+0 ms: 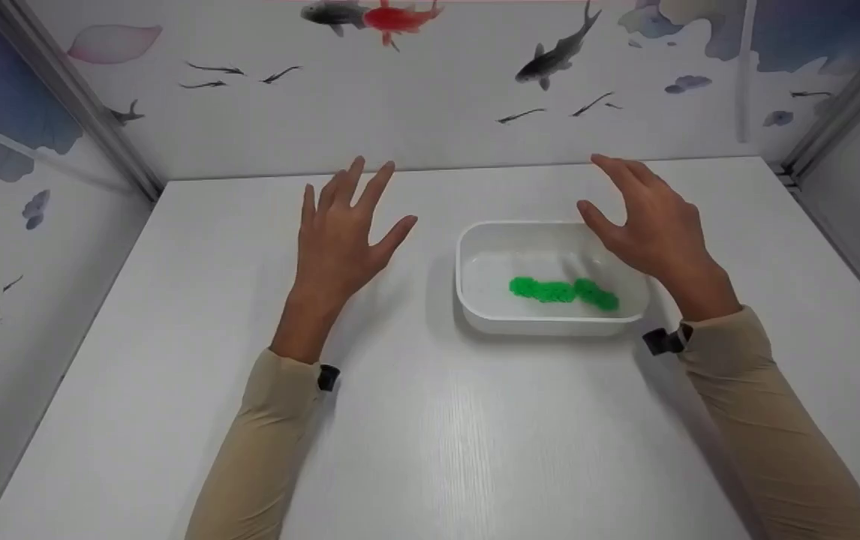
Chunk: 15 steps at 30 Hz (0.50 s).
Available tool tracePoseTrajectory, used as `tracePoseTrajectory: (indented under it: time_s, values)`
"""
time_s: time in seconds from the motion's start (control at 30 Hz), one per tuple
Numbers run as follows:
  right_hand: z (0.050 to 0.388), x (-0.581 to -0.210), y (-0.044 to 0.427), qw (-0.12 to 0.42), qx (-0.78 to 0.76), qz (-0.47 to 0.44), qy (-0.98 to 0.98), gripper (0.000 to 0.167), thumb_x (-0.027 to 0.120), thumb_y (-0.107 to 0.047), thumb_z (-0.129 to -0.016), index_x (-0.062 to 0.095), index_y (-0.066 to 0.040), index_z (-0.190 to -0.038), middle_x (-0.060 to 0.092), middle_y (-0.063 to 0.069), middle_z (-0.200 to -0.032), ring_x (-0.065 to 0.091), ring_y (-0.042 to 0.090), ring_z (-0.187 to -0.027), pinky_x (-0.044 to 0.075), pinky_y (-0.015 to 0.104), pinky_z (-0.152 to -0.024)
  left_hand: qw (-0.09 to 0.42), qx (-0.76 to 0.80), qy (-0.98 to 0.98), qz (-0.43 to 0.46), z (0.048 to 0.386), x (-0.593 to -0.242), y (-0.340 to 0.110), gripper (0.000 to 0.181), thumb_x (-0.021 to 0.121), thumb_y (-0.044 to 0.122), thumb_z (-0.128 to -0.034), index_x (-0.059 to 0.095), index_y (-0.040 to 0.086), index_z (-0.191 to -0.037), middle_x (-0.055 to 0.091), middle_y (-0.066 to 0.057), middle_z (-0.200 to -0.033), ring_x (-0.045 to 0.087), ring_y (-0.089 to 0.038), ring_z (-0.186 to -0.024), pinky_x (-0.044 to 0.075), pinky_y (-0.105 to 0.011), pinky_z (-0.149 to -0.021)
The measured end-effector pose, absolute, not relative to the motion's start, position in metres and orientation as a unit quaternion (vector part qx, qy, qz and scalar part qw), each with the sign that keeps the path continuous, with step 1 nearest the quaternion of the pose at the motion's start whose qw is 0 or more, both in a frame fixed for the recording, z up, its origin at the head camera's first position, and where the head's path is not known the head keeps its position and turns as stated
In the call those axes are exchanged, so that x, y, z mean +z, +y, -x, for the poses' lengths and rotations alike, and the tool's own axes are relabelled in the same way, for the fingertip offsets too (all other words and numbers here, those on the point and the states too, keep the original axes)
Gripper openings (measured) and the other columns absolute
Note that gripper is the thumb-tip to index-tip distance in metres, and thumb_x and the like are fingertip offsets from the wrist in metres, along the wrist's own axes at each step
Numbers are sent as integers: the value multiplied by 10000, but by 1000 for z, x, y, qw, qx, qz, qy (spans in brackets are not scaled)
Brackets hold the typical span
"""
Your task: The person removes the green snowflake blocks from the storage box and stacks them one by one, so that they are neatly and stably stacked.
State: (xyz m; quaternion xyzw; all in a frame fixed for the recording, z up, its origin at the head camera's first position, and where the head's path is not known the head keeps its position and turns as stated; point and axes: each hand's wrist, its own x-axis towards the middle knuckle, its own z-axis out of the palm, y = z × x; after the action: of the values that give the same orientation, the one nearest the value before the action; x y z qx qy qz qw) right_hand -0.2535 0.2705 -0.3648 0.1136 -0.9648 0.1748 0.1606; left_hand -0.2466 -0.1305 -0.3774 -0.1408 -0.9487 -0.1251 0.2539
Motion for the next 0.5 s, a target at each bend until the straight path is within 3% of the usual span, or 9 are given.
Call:
tracePoseTrajectory:
  time_s: [0.27,0.5]
  values:
    - [250,-372,277,139,179,-118,-967,579,611,-480,-1075,524,-265,-1606,584,119,-1585,694,368,-1257,592,625,-786,248,-158,-940,173,239,-374,-117,624,616,512,-1078,493,250,-1631,541,-123,-1648,579,-336,-1474,431,-558,-1253]
    - [245,-377,291,106,170,-112,-973,549,592,-470,-1084,566,-219,-1572,612,164,-1546,715,397,-1193,594,655,-797,239,-170,-935,199,233,-373,-105,548,641,409,-1084,554,208,-1586,627,-107,-1562,695,-339,-1324,592,-516,-1076]
